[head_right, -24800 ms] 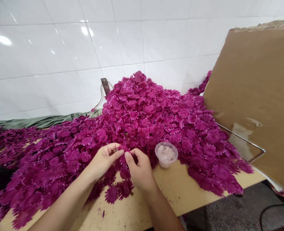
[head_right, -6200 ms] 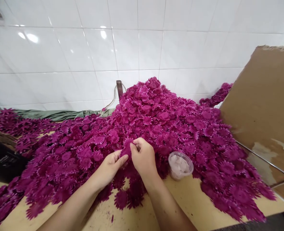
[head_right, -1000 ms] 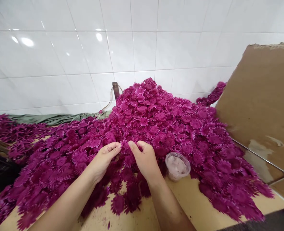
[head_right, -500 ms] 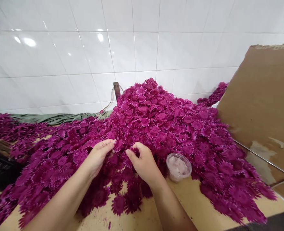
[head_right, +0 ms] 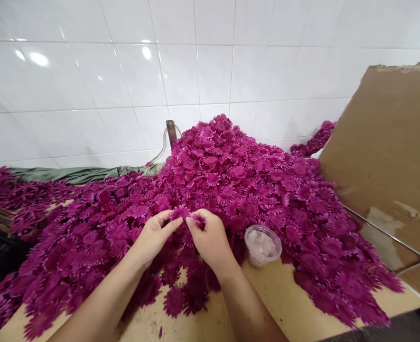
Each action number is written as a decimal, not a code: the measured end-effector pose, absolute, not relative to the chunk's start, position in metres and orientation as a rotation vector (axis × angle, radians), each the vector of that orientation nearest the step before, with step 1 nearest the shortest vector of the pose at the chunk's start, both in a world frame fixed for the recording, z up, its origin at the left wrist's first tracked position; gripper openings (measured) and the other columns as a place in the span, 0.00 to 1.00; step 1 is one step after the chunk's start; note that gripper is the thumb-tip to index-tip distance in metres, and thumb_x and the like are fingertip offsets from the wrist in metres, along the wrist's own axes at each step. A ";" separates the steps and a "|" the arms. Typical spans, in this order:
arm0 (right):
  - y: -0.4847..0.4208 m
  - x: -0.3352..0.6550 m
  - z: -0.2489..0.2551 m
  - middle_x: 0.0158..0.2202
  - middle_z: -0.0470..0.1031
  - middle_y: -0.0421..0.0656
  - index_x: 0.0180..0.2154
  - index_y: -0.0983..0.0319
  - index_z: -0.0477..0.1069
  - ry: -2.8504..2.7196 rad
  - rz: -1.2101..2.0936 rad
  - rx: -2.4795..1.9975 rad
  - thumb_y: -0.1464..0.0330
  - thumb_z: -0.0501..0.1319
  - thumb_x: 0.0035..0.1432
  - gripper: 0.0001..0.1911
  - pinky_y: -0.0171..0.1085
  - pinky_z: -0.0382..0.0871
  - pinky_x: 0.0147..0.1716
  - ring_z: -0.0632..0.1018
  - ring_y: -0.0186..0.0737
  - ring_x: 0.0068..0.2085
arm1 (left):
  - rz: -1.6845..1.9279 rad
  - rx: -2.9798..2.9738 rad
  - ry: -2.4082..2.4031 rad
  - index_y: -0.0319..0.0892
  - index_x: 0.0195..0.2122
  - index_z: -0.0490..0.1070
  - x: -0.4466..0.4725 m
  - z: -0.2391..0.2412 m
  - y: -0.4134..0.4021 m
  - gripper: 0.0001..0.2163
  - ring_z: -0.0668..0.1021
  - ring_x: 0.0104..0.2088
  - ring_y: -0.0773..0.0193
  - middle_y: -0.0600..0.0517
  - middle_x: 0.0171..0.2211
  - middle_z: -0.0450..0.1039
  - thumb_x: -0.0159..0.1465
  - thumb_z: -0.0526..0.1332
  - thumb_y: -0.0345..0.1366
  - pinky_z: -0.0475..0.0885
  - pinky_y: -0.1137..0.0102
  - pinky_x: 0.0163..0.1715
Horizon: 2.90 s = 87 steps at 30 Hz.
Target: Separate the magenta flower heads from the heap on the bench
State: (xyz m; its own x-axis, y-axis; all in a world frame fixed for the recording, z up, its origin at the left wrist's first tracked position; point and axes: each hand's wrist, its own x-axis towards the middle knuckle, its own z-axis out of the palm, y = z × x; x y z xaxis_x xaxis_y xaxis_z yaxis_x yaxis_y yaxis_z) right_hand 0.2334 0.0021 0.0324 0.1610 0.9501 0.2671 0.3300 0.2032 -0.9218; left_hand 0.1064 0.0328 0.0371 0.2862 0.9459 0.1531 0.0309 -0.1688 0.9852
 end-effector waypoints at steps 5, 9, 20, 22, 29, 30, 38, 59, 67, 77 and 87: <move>-0.001 0.231 0.035 0.34 0.72 0.44 0.33 0.64 0.68 -1.332 0.764 -1.293 0.65 0.56 0.48 0.11 0.37 0.63 0.39 0.71 0.38 0.36 | 1.095 1.443 0.968 0.39 0.16 0.62 0.105 0.032 0.036 0.13 0.60 0.21 0.73 0.60 0.17 0.57 0.46 0.63 0.41 0.57 0.76 0.23; 0.001 0.231 0.036 0.28 0.70 0.39 0.29 0.63 0.68 -1.393 1.008 -1.154 0.66 0.58 0.47 0.07 0.34 0.63 0.35 0.70 0.34 0.31 | 0.990 1.292 0.963 0.40 0.16 0.59 0.102 0.031 0.035 0.18 0.54 0.17 0.75 0.61 0.14 0.52 0.45 0.63 0.49 0.50 0.76 0.18; 0.001 0.216 0.033 0.20 0.56 0.34 0.25 0.62 0.62 -1.343 1.134 -1.107 0.63 0.58 0.47 0.09 0.31 0.54 0.23 0.59 0.28 0.23 | 0.901 1.218 0.896 0.41 0.15 0.57 0.099 0.028 0.033 0.23 0.51 0.16 0.75 0.62 0.13 0.49 0.42 0.60 0.57 0.47 0.76 0.18; 0.003 0.215 0.032 0.21 0.57 0.34 0.23 0.62 0.61 -1.350 1.108 -1.079 0.64 0.58 0.46 0.09 0.31 0.54 0.24 0.59 0.29 0.24 | 0.906 1.214 0.900 0.41 0.15 0.56 0.099 0.027 0.033 0.23 0.51 0.16 0.75 0.62 0.13 0.48 0.44 0.59 0.58 0.46 0.75 0.18; 0.013 0.230 0.030 0.18 0.55 0.32 0.22 0.61 0.59 -0.813 1.168 -1.095 0.58 0.63 0.37 0.17 0.29 0.50 0.18 0.56 0.26 0.19 | 1.091 1.152 0.908 0.41 0.16 0.57 0.093 0.028 0.036 0.20 0.56 0.17 0.73 0.61 0.14 0.54 0.46 0.60 0.53 0.54 0.76 0.20; 0.013 0.232 0.029 0.17 0.55 0.31 0.22 0.61 0.58 -0.778 1.153 -1.094 0.58 0.64 0.36 0.18 0.29 0.51 0.18 0.56 0.26 0.19 | 1.104 1.168 0.918 0.41 0.17 0.59 0.092 0.029 0.036 0.19 0.57 0.17 0.73 0.61 0.15 0.55 0.47 0.61 0.52 0.55 0.76 0.20; 0.006 0.229 0.029 0.16 0.55 0.31 0.24 0.62 0.61 -1.130 1.064 -1.150 0.60 0.61 0.43 0.13 0.30 0.49 0.19 0.56 0.27 0.19 | 1.248 1.623 1.038 0.42 0.36 0.69 0.096 0.028 0.034 0.10 0.69 0.32 0.66 0.55 0.27 0.66 0.53 0.59 0.37 0.63 0.71 0.38; 0.009 0.218 0.027 0.19 0.55 0.34 0.22 0.61 0.61 -1.287 0.847 -1.260 0.62 0.55 0.48 0.10 0.32 0.50 0.21 0.57 0.30 0.22 | 1.239 1.557 0.987 0.41 0.29 0.72 0.097 0.031 0.032 0.06 0.72 0.35 0.63 0.51 0.31 0.72 0.52 0.59 0.35 0.64 0.70 0.40; 0.001 0.225 0.032 0.18 0.55 0.33 0.25 0.62 0.62 -1.259 1.023 -1.246 0.57 0.56 0.47 0.14 0.32 0.53 0.20 0.58 0.29 0.20 | 1.164 1.463 0.982 0.40 0.22 0.68 0.095 0.030 0.034 0.06 0.67 0.25 0.68 0.56 0.21 0.67 0.50 0.60 0.37 0.63 0.73 0.30; 0.006 0.219 0.029 0.25 0.66 0.37 0.29 0.62 0.67 -1.371 1.030 -1.166 0.63 0.60 0.45 0.09 0.33 0.61 0.30 0.66 0.33 0.28 | 1.074 1.329 0.992 0.40 0.16 0.61 0.096 0.028 0.035 0.17 0.58 0.19 0.73 0.60 0.16 0.56 0.44 0.63 0.48 0.55 0.75 0.22; 0.024 0.234 0.031 0.15 0.56 0.33 0.20 0.61 0.61 -1.022 0.780 -1.325 0.59 0.59 0.41 0.13 0.32 0.53 0.20 0.59 0.29 0.20 | 1.008 1.304 0.978 0.41 0.14 0.55 0.095 0.029 0.030 0.23 0.53 0.17 0.74 0.61 0.13 0.49 0.43 0.60 0.57 0.50 0.75 0.19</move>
